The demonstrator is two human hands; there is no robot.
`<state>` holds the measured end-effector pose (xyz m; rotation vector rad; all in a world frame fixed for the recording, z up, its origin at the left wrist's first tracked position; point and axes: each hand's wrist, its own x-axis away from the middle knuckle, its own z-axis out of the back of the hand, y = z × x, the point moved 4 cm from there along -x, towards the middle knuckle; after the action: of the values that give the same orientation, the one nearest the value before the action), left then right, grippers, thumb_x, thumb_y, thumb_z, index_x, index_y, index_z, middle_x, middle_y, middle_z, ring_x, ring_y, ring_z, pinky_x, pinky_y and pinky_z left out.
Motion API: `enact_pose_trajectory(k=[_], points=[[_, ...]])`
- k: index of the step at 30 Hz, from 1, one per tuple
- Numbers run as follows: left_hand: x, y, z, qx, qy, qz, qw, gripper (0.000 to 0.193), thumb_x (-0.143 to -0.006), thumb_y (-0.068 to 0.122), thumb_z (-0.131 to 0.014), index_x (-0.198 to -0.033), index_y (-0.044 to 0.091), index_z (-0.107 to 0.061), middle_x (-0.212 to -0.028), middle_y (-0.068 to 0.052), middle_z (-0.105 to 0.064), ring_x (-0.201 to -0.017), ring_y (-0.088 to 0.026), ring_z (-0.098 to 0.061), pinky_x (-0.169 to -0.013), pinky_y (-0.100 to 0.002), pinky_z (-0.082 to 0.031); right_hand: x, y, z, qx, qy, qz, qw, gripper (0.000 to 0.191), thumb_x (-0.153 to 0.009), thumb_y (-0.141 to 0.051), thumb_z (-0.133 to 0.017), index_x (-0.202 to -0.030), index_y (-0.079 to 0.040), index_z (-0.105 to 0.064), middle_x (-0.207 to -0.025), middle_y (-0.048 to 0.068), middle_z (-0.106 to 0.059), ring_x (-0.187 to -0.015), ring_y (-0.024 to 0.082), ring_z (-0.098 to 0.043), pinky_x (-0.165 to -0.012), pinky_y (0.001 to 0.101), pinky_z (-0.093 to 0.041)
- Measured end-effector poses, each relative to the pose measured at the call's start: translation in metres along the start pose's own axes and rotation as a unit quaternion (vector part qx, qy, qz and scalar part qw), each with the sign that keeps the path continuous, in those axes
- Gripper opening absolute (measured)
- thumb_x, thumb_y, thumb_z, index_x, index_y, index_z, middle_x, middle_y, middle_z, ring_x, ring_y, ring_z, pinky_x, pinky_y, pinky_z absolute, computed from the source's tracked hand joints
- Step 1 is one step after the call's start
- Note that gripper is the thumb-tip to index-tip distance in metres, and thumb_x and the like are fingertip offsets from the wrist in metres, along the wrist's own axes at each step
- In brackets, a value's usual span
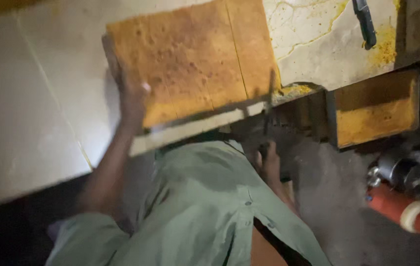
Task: The person cuts a large yellow block into slices with a long knife on a tiled table, moving finished slices aside. They then peel newspaper off another block, reposition it, and continue slicing it into pieces.
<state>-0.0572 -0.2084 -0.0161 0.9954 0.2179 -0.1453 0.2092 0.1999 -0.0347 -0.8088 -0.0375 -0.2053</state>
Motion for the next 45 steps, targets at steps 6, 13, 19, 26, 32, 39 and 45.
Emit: enact_pose_trajectory(k=[6,13,19,26,32,39,45], points=[[-0.03,0.037,-0.098,-0.056,-0.162,0.066,0.983,0.092,-0.093,0.036,-0.073,-0.164,0.008,-0.021,-0.167,-0.02,-0.025,-0.154,-0.039,-0.023,-0.129,-0.049,-0.019,-0.03,0.002,-0.022,0.045,0.059,-0.297,0.952,0.036,-0.094,-0.022,-0.077,-0.106,0.004,-0.057,-0.079,0.022,-0.053,-0.071,0.023,-0.045,-0.064,0.0401,-0.045],[-0.142,0.148,-0.253,0.015,-0.139,-0.247,0.959,0.098,-0.092,0.032,-0.071,-0.167,0.032,-0.007,-0.171,-0.009,0.026,-0.156,-0.037,0.023,-0.127,-0.06,0.004,-0.137,-0.029,0.01,-0.052,0.182,-0.192,0.963,0.03,-0.097,-0.009,-0.074,-0.121,0.004,-0.063,-0.098,0.008,-0.073,-0.086,0.015,-0.069,-0.077,0.0311,-0.057],[-0.239,0.103,-0.302,-0.132,-0.336,-0.124,0.924,0.085,-0.099,0.039,-0.069,-0.167,0.019,-0.022,-0.159,-0.021,-0.028,-0.147,-0.041,-0.028,-0.126,-0.065,-0.022,-0.184,-0.025,0.01,-0.205,0.153,-0.211,0.944,0.032,-0.095,0.001,-0.066,-0.126,0.002,-0.058,-0.105,0.007,-0.072,-0.094,0.015,-0.074,-0.084,0.0331,-0.061],[-0.143,0.037,-0.177,-0.153,-0.204,-0.055,0.965,0.084,-0.088,0.036,-0.08,-0.156,0.014,-0.035,-0.149,-0.022,-0.04,-0.134,-0.041,-0.039,-0.11,-0.057,-0.037,-0.214,-0.043,0.008,-0.069,0.084,-0.072,0.991,0.027,-0.093,0.005,-0.07,-0.118,0.002,-0.062,-0.096,0.01,-0.07,-0.082,0.021,-0.068,-0.074,0.0331,-0.056],[0.061,-0.018,-0.02,-0.186,0.063,0.204,0.959,0.074,-0.115,0.031,-0.059,-0.17,0.007,-0.017,-0.172,-0.027,-0.019,-0.162,-0.042,-0.02,-0.13,-0.058,-0.023,-0.215,-0.058,0.009,-0.347,-0.169,-0.038,0.922,0.029,-0.093,-0.003,-0.06,-0.123,-0.005,-0.06,-0.106,0.001,-0.071,-0.093,0.011,-0.071,-0.074,0.0277,-0.059],[0.113,0.128,-0.178,-0.193,-0.155,-0.082,0.965,0.08,-0.102,0.033,-0.059,-0.168,0.016,-0.016,-0.174,-0.019,0.0,-0.161,-0.041,-0.001,-0.129,-0.064,-0.005,-0.141,0.003,0.024,-0.162,-0.12,0.0,0.98,0.022,-0.1,-0.014,-0.067,-0.116,0.001,-0.062,-0.093,0.011,-0.072,-0.082,0.011,-0.067,-0.071,0.0286,-0.055],[-0.041,0.104,-0.151,-0.312,-0.342,0.007,0.886,0.106,-0.081,0.05,-0.072,-0.164,0.018,-0.013,-0.169,-0.018,-0.009,-0.153,-0.04,-0.004,-0.116,-0.071,0.001,-0.055,0.042,0.031,-0.086,-0.295,0.024,0.951,0.022,-0.097,-0.017,-0.07,-0.104,0.002,-0.061,-0.078,0.019,-0.062,-0.064,0.02,-0.054,-0.06,0.035,-0.048]])
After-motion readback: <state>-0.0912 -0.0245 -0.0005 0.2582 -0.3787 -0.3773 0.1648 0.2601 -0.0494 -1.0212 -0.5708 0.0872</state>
